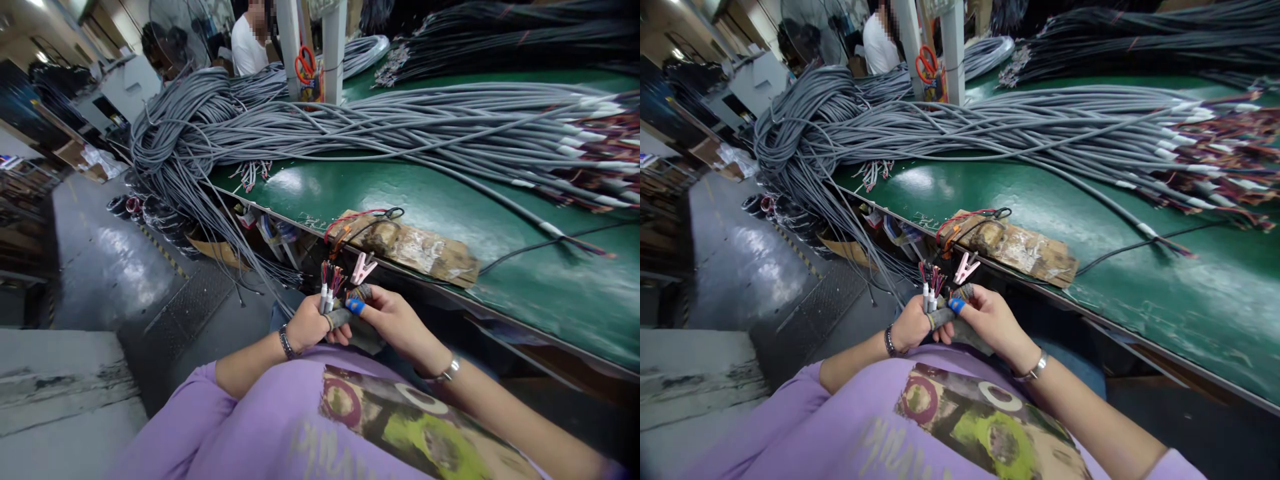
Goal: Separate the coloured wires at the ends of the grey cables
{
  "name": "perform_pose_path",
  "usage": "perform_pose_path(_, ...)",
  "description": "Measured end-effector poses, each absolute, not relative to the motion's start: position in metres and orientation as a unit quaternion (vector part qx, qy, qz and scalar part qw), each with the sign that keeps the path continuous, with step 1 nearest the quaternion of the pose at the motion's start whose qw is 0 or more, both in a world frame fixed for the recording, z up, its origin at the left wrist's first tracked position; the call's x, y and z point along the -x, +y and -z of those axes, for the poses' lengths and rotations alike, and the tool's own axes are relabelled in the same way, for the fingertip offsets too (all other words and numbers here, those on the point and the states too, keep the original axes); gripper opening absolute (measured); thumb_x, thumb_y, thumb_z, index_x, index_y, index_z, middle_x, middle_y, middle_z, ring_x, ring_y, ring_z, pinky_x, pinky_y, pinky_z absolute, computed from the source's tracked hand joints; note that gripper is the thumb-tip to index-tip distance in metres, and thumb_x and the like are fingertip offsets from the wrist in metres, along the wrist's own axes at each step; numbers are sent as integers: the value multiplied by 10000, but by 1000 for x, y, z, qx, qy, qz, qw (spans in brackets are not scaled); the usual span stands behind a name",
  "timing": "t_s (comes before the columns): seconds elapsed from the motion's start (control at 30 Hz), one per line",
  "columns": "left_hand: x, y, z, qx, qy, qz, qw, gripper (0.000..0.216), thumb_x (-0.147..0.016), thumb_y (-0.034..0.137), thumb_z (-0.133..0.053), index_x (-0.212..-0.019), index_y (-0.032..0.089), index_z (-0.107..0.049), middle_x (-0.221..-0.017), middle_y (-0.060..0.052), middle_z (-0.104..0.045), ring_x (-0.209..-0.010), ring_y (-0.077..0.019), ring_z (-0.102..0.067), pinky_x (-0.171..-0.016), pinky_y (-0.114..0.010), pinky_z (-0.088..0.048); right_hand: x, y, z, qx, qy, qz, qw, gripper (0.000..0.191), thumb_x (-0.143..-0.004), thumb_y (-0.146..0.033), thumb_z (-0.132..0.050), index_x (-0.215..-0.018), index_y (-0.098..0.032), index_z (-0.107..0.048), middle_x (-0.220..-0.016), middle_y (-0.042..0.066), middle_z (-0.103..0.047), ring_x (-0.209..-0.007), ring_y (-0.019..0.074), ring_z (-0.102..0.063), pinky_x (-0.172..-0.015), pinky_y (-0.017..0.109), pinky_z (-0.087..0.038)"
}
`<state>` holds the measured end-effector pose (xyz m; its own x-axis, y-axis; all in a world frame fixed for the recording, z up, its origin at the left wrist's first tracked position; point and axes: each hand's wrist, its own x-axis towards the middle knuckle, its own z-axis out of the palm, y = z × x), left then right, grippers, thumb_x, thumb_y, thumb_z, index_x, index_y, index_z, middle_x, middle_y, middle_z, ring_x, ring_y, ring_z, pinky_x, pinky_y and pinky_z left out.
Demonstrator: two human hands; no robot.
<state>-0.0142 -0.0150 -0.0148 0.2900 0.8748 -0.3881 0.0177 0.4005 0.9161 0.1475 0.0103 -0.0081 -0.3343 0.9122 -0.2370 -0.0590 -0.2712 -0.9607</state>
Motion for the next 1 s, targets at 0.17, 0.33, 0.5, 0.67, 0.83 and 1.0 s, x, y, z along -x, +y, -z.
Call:
perform_pose_path(0.17,14,-16,15,-442,508,-375,637,465,-758,548,-636,-602,112,-598,-534,-45,-612,-449,-110,-592,-410,-181,-387,-146,5,17,456,-403,-692,388,311,-641,-448,-769,-646,-185,-603,-551,-27,-527,-508,102,-403,-494,249,-334)
perform_pose_path(0.33,9,-18,20,-395,506,-449,622,420,-747,513,-663,-626,117,-594,-578,-52,-644,-431,-103,-582,-382,-178,-338,-145,-2,23,445,-366,-711,403,276,-625,-394,-785,-629,-178,-613,-558,-25,-515,-514,96,-390,-508,252,-325)
perform_pose_path(0.5,10,-19,17,-383,508,-456,622,414,-724,499,-685,-606,118,-575,-544,-30,-614,-404,-88,-554,-369,-177,-303,-147,-3,15,443,-418,-689,392,299,-674,-455,-754,-674,-180,-637,-597,-6,-545,-554,117,-431,-536,266,-354)
perform_pose_path(0.67,11,-21,15,-390,523,-433,622,459,-719,549,-670,-581,127,-551,-506,-27,-594,-386,-85,-527,-368,-186,-294,-142,3,-1,440,-460,-675,373,384,-646,-539,-756,-777,-199,-638,-637,6,-602,-577,137,-483,-555,275,-386)
perform_pose_path(0.83,9,-23,15,-398,518,-429,624,448,-729,533,-660,-573,123,-569,-494,-21,-577,-388,-83,-529,-375,-186,-295,-135,2,-4,426,-437,-695,380,421,-610,-584,-766,-638,-212,-570,-531,-8,-562,-494,126,-452,-508,280,-368)
perform_pose_path(1.0,9,-23,16,-374,535,-443,615,441,-705,541,-672,-594,131,-554,-529,-25,-603,-395,-77,-529,-376,-179,-292,-136,-5,6,421,-373,-725,398,354,-610,-493,-803,-679,-205,-609,-581,-4,-584,-499,114,-445,-503,276,-378)
